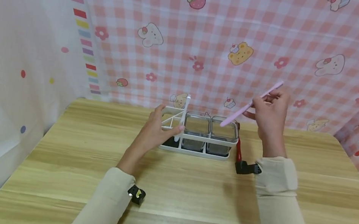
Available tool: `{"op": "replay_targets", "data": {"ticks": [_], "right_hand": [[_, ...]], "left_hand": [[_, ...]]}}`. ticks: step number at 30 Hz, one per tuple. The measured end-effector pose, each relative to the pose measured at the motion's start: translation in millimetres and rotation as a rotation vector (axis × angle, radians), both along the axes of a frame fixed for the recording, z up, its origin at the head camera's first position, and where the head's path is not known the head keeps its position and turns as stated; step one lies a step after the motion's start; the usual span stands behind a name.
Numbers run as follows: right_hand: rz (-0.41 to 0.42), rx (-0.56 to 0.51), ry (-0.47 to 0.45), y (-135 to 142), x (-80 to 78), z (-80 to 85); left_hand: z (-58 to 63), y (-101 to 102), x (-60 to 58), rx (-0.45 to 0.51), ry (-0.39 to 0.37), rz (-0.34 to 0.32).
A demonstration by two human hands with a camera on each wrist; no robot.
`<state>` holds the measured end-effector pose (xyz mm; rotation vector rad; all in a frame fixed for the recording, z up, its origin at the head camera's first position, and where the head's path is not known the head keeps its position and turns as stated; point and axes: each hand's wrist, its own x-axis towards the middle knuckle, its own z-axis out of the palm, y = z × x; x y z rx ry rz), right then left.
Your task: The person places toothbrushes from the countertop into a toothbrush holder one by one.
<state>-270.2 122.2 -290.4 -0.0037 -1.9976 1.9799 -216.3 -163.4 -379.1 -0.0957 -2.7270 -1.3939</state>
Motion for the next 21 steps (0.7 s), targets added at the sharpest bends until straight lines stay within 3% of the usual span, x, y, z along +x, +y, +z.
{"op": "replay_targets", "data": {"ticks": [21], "right_hand": [[0.048,-0.001,0.038,-35.9,4.8,13.8]], "left_hand": [[1.3,-0.4,0.9,0.013,-0.008,0.006]]}}
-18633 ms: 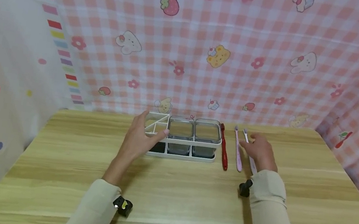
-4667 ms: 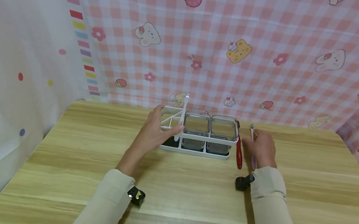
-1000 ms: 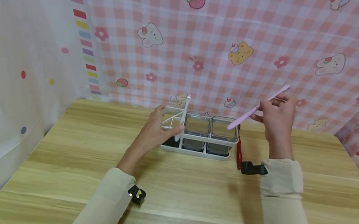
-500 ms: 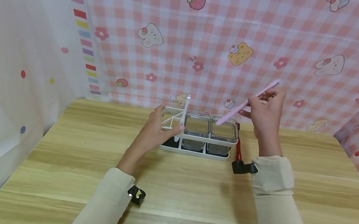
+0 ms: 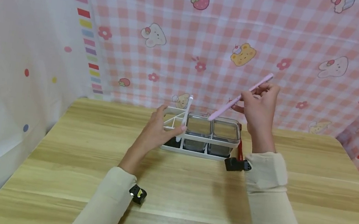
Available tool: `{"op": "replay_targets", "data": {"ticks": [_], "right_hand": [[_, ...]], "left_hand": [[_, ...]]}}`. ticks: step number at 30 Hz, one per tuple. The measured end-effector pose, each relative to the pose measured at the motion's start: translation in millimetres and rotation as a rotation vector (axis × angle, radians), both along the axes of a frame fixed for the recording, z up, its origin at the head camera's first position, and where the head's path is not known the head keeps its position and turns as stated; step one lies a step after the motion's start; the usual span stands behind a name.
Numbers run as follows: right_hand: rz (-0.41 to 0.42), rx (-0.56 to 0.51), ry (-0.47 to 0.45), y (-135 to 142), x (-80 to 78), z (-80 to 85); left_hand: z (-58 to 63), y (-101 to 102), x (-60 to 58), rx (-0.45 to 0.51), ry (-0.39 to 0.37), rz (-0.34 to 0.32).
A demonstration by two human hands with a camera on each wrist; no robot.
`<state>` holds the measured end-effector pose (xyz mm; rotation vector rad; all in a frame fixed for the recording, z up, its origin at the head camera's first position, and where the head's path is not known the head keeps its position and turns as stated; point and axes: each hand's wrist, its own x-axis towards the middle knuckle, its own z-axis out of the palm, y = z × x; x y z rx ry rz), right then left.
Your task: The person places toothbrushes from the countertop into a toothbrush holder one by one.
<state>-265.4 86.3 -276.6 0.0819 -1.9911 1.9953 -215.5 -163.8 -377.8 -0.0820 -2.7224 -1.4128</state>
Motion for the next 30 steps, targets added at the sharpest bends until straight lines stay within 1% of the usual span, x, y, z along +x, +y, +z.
{"op": "replay_targets", "data": {"ticks": [4,12,20,26,30], "right_hand": [[0.018,0.042,-0.006,-7.3,0.1,1.7],[0.068,0.039,0.041,-18.4,0.4,2.5],[0.125,0.062,0.082,-28.7,1.4,-2.7],[0.141,0.097,0.072,-36.5,2.8,-3.8],[0.15,0.122,0.067,-40.7,3.4,-4.4]], "left_hand": [[-0.1,0.8,-0.4,-0.006,-0.006,0.01],[-0.2,1.0,-0.6,-0.01,-0.012,0.01],[-0.6,0.9,-1.1,-0.012,0.001,0.003],[-0.8,0.2,-0.3,-0.003,-0.008,0.009],[-0.9,-0.3,-0.7,0.0,-0.002,-0.001]]}}
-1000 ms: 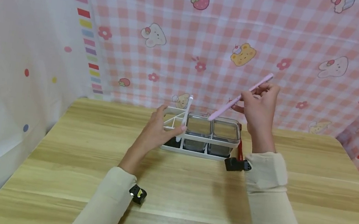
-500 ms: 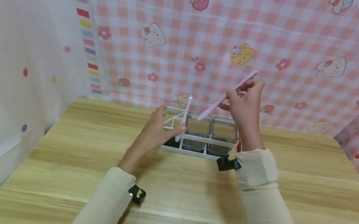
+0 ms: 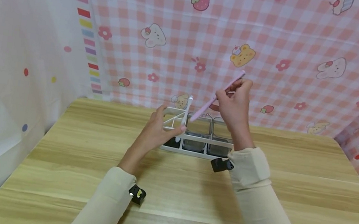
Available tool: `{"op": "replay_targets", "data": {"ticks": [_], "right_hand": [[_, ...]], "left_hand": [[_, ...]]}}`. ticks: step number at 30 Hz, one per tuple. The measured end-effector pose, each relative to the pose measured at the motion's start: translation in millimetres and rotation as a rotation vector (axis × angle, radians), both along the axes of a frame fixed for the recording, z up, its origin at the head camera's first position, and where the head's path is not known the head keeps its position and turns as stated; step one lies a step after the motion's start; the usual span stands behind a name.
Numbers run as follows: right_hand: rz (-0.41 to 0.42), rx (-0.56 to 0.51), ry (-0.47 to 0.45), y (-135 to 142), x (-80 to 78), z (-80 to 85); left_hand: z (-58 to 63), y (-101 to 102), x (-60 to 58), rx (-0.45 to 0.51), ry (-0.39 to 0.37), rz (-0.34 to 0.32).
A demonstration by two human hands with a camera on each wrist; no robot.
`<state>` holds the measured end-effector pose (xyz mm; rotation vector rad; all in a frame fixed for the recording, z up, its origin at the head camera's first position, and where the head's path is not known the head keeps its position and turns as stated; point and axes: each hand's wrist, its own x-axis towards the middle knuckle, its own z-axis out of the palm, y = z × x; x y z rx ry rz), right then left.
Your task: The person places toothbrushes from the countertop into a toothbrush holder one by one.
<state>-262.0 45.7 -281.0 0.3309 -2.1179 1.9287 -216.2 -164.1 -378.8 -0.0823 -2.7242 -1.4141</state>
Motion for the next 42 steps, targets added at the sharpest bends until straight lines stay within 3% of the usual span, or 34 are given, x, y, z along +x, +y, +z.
{"op": "replay_targets", "data": {"ticks": [9,19,42], "right_hand": [[0.054,0.021,-0.005,-9.5,1.4,-5.3],[0.048,0.07,-0.003,-15.4,3.0,-10.0],[0.12,0.172,0.055,-30.1,4.7,-17.5]], "left_hand": [[0.9,0.3,-0.5,-0.007,0.002,0.003],[3.4,0.9,0.9,-0.002,-0.016,0.008],[1.9,-0.5,0.8,-0.014,0.0,0.012]]}}
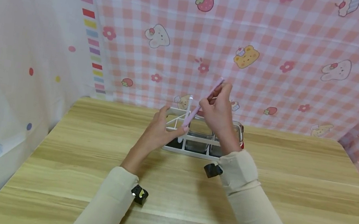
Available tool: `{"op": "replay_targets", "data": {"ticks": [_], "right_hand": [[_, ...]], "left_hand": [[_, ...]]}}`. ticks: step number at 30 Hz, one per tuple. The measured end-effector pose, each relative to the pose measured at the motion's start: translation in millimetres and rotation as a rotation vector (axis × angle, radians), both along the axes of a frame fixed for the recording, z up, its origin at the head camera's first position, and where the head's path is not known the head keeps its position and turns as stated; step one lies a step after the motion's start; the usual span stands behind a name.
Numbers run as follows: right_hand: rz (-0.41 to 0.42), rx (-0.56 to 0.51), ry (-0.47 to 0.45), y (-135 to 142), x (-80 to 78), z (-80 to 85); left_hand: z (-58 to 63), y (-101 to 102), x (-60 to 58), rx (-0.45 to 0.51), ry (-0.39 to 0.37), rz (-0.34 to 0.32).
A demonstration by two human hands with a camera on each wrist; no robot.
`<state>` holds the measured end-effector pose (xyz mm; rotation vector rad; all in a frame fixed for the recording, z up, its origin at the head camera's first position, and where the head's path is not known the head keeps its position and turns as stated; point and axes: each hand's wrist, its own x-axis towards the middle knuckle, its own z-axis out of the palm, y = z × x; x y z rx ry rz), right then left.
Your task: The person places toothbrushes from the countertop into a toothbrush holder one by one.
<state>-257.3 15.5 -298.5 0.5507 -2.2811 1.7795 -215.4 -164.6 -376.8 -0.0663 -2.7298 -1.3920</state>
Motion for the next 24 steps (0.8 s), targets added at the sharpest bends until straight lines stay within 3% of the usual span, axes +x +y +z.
{"op": "replay_targets", "data": {"ticks": [17,24], "right_hand": [[0.028,0.088,0.068,-10.5,2.3,-9.2],[0.024,0.109,0.049,-11.9,3.3,-13.0]], "left_hand": [[-1.2,-1.8,-2.5,0.018,0.015,-0.017],[-1.4,-1.4,-1.4,0.024,0.02,-0.023]]}}
